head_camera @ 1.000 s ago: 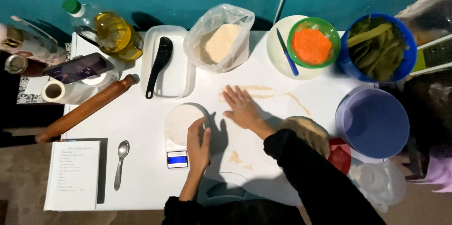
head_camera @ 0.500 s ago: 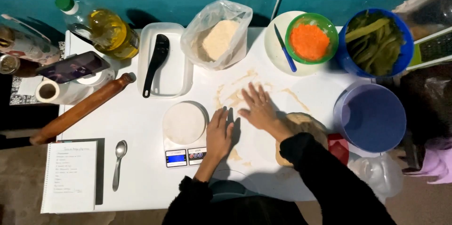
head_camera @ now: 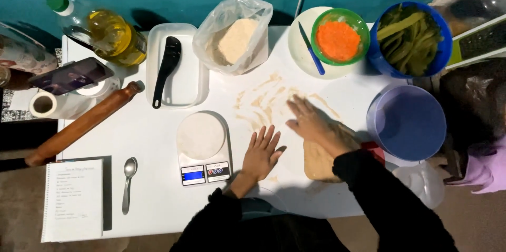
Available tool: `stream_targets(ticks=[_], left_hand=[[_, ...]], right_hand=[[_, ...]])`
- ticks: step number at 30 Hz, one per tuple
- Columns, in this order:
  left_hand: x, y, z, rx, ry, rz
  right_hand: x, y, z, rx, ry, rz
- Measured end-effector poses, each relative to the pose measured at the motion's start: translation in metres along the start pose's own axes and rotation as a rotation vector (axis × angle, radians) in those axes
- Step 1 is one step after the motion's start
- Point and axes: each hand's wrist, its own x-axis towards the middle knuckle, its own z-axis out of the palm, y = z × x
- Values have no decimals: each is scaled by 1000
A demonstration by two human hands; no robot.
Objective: Weighing portions of dough on a scale and shaping them into balls on a work surface.
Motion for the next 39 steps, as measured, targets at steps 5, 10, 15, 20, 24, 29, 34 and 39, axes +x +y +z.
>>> stream_targets(ticks=[5, 10, 15, 20, 24, 29, 34, 39], left_hand=[[19, -7, -24, 5, 5, -41], [56, -26, -20, 85, 200, -170], [14, 2, -10, 107, 41, 81], [1, 27, -16, -151, 133, -102], [8, 34, -11, -321, 332, -204], [11, 49, -29, -274, 272, -292], [3, 64, -32, -259, 185, -340], [-4, 75, 4, -540, 312, -239]], right_hand=[[-7, -39, -4, -103, 29, -3], [-29, -47, -5, -78, -88, -219], [-39, -20, -15, -24, 68, 82], [-34, -71, -46, 211, 110, 251], [-38, -91, -26, 389, 225, 165], [-55, -97, -17, 436, 211, 189], [-60, -91, 6, 466, 259, 149], [-53, -74, 53, 1266, 178, 583]])
